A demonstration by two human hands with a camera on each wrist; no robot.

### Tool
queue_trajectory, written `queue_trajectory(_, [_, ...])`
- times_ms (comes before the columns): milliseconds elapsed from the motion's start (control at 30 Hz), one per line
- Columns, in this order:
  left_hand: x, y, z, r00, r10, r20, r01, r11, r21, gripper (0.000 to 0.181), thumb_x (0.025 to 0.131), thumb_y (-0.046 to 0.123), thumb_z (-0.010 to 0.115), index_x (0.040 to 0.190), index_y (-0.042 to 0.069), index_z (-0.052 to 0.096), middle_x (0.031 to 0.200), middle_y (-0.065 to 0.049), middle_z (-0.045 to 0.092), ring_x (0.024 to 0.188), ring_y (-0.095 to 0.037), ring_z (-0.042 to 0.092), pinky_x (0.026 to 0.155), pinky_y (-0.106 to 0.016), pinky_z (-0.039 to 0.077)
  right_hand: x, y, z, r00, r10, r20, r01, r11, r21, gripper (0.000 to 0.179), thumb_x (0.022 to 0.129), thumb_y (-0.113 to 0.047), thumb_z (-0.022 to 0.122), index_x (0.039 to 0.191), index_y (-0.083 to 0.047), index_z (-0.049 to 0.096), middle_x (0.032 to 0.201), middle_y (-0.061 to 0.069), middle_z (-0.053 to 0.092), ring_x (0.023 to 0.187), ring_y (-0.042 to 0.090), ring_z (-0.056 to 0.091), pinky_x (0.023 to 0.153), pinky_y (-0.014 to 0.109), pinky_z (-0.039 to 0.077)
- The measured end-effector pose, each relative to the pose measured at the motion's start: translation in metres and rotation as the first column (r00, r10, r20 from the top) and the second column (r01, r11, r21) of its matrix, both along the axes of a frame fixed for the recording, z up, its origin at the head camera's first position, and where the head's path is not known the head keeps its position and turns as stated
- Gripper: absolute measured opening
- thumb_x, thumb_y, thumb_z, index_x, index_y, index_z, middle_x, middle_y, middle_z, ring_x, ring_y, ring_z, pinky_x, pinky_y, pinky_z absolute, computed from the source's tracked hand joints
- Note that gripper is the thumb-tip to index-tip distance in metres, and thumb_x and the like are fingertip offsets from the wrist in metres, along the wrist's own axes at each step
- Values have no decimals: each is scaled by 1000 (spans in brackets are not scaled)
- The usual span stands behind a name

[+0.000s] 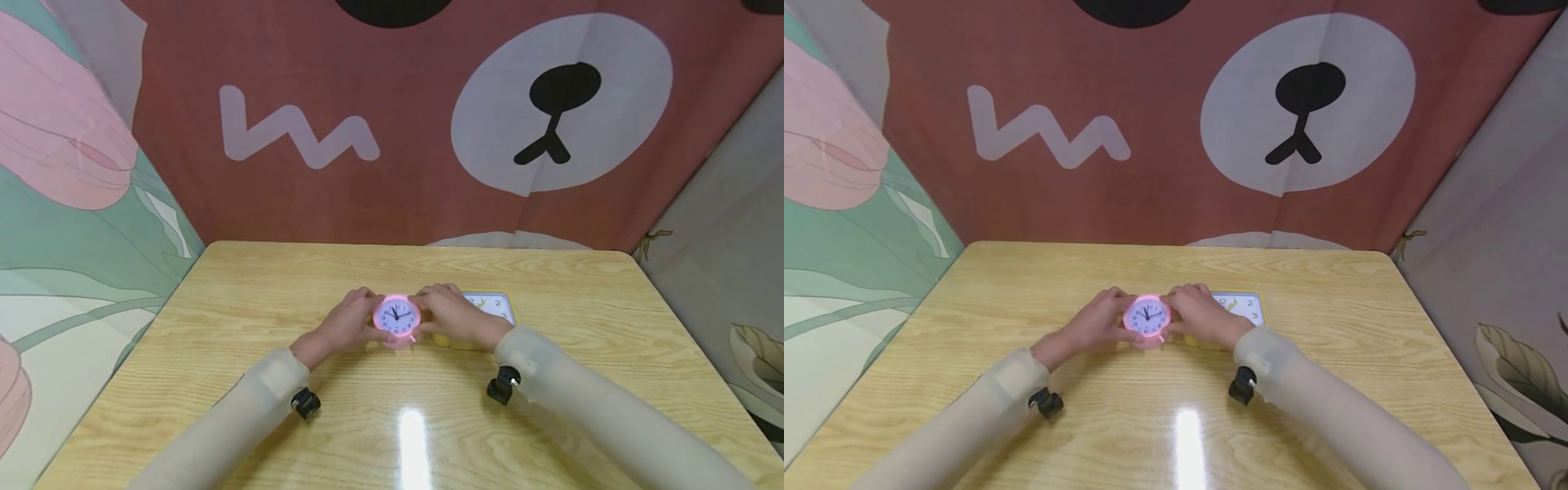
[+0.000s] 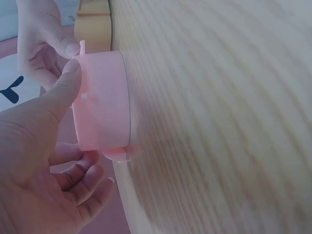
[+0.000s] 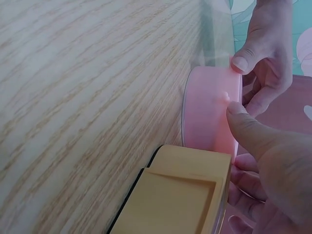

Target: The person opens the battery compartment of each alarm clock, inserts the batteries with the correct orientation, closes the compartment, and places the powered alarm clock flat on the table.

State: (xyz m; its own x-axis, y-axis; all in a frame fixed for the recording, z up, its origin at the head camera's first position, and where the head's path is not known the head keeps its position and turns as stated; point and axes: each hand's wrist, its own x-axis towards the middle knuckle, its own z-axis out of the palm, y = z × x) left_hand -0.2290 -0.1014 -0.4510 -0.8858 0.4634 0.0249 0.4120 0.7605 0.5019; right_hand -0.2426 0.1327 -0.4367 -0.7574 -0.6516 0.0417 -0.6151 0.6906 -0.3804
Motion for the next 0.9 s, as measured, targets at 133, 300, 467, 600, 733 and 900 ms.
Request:
queue_trajectory(133, [1,1,1,1000,-1,1,1,1000,6,72,78,35,88,137,6,62,114,-8,62,102,-20,52,83,-35,47,-2,0,-1,1000,-5,13,5,1000,0,60,83,-35,83,135,-11,65,128,7,69,120,26,61,112,56,34])
queue_trajectory(300, [2,1,1,1000,-3,6,3,1000,3,76,79,36,87,141,4,58,116,-10,62,104,-21,52,84,-36,48,-1,0,0,1000,-14,22,14,1000,5,62,83,-35,82,136,-9,63,131,9,68,123,27,60,114,57,33])
queue_trajectory(467, [2,1,2,1000,-3,12,3,1000,-10,78,80,36,86,144,4,55,120,-11,61,107,-22,52,88,-37,49,-1,-1,1,1000,-18,21,17,1000,10,63,84,-34,82,137,-7,62,131,10,68,123,28,60,114,56,33])
queue_trajectory(600, [2,0,3,1000,-2,19,2,1000,-20,79,81,37,86,145,4,53,120,-11,60,106,-22,51,86,-36,49,-1,-1,1,1000,-15,16,15,1000,10,63,84,-35,82,137,-7,62,131,10,68,123,28,60,113,56,34])
queue_trajectory(733, [3,-1,4,999,-1,33,2,1000,-29,83,82,37,85,148,3,49,122,-11,59,106,-21,51,85,-34,49,-2,-1,1,1000,-12,17,12,1000,12,63,84,-35,82,138,-8,62,131,9,68,124,28,60,112,55,35])
queue_trajectory(900, [2,-4,6,1000,-16,27,17,999,-42,80,86,39,81,150,4,47,126,-12,59,108,-22,52,89,-36,50,-2,1,4,999,-16,31,16,1000,15,61,86,-37,80,137,-10,63,136,10,66,128,29,58,114,56,34])
